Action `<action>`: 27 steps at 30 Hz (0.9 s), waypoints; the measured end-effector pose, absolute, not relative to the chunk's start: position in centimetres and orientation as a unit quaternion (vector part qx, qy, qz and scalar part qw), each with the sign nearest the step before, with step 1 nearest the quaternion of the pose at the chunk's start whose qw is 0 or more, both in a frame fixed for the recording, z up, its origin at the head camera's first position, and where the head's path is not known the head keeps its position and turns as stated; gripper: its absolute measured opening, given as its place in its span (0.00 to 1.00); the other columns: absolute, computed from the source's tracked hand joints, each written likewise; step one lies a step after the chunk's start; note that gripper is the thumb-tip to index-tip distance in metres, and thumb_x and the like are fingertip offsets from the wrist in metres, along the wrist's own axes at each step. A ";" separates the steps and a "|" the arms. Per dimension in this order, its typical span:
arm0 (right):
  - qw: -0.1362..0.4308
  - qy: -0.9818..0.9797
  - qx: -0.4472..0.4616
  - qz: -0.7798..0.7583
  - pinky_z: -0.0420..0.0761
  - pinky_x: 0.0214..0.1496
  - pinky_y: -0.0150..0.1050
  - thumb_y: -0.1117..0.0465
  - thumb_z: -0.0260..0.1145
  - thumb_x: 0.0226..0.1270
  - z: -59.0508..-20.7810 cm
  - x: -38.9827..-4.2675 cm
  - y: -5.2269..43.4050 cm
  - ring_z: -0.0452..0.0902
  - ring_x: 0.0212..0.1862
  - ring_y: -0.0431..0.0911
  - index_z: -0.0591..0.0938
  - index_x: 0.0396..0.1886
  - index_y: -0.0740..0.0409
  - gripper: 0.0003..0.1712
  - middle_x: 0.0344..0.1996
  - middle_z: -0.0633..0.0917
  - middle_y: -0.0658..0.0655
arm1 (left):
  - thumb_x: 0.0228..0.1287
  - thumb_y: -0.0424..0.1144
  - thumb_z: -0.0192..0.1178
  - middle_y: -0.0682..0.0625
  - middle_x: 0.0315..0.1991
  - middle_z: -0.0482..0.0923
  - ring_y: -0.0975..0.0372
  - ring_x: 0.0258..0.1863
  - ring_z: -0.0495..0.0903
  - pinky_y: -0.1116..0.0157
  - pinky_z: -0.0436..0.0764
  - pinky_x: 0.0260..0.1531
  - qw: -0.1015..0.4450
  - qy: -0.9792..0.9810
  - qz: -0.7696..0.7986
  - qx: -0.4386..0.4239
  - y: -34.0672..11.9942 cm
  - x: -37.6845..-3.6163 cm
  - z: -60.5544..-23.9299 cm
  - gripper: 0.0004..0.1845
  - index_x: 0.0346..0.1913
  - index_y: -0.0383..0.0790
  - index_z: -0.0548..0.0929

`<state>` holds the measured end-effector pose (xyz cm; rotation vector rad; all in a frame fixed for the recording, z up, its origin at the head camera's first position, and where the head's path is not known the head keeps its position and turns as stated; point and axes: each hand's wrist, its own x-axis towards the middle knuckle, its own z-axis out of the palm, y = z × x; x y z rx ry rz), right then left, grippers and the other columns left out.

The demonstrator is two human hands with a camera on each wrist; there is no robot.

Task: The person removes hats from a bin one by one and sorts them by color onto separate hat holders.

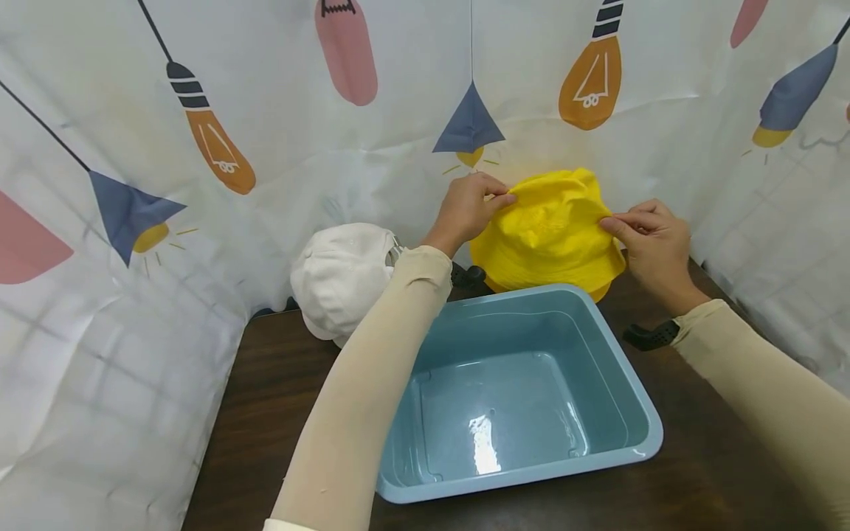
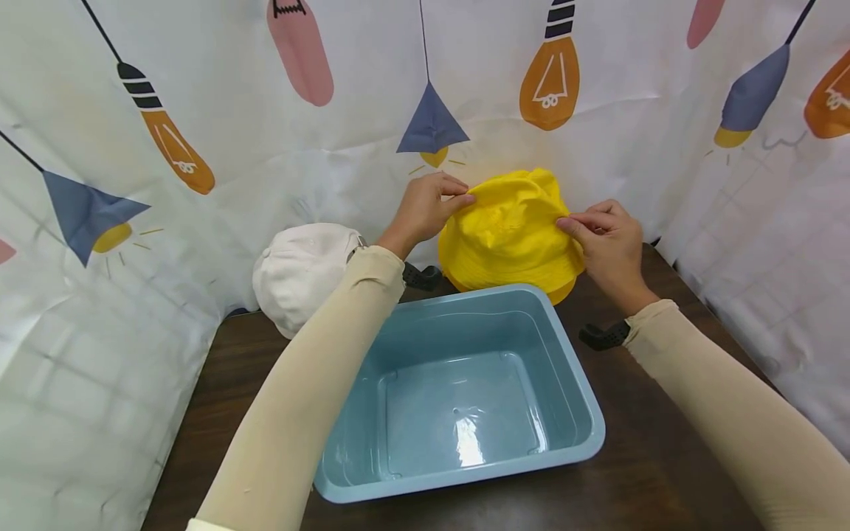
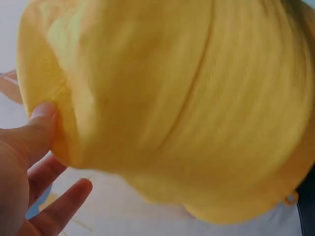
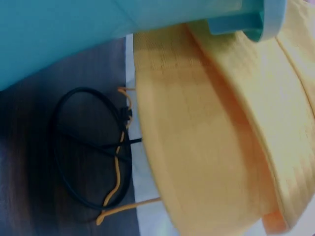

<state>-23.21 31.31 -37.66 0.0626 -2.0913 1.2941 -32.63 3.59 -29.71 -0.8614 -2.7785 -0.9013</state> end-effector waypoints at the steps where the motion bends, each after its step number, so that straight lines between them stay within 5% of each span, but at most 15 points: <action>1: 0.335 -0.803 0.019 0.492 0.68 0.30 0.25 0.61 0.75 0.64 -37.8 -23.2 31.5 0.69 0.33 0.37 0.91 0.41 0.69 0.14 0.31 0.76 0.42 | 0.72 0.49 0.62 0.55 0.54 0.85 0.63 0.58 0.79 0.65 0.77 0.62 0.045 -0.913 -0.291 -0.284 3.4 -32.7 -29.8 0.14 0.52 0.49 0.91; 7: 0.320 -0.819 0.004 0.477 0.67 0.32 0.29 0.57 0.74 0.66 -39.2 -23.0 32.1 0.68 0.34 0.38 0.91 0.42 0.67 0.15 0.32 0.76 0.42 | 0.73 0.53 0.60 0.59 0.62 0.81 0.61 0.66 0.75 0.43 0.66 0.72 0.000 -0.926 -0.261 -0.271 2.2 -33.1 -30.4 0.17 0.56 0.53 0.89; 11: 0.293 -0.822 -0.005 0.488 0.68 0.34 0.28 0.53 0.74 0.67 -40.2 -23.2 31.9 0.69 0.37 0.38 0.90 0.43 0.67 0.19 0.33 0.76 0.41 | 0.72 0.55 0.59 0.62 0.64 0.79 0.61 0.68 0.73 0.29 0.55 0.70 -0.014 -0.939 -0.227 -0.257 2.1 -33.3 -30.9 0.16 0.55 0.57 0.89; 20: 0.254 -0.834 -0.023 0.490 0.71 0.34 0.25 0.48 0.72 0.67 -40.8 -23.7 32.0 0.69 0.38 0.39 0.90 0.47 0.65 0.23 0.35 0.77 0.42 | 0.71 0.57 0.59 0.63 0.63 0.79 0.62 0.66 0.74 0.28 0.56 0.68 -0.028 -0.947 -0.211 -0.242 2.7 -33.3 -31.6 0.16 0.55 0.61 0.89; 27: 0.228 -0.839 0.029 0.493 0.73 0.39 0.22 0.54 0.71 0.70 -38.8 -22.9 33.0 0.70 0.43 0.39 0.88 0.52 0.64 0.20 0.41 0.76 0.43 | 0.77 0.54 0.55 0.58 0.71 0.73 0.58 0.72 0.69 0.31 0.59 0.70 -0.053 -0.950 -0.181 -0.250 2.6 -31.9 -28.8 0.22 0.69 0.60 0.78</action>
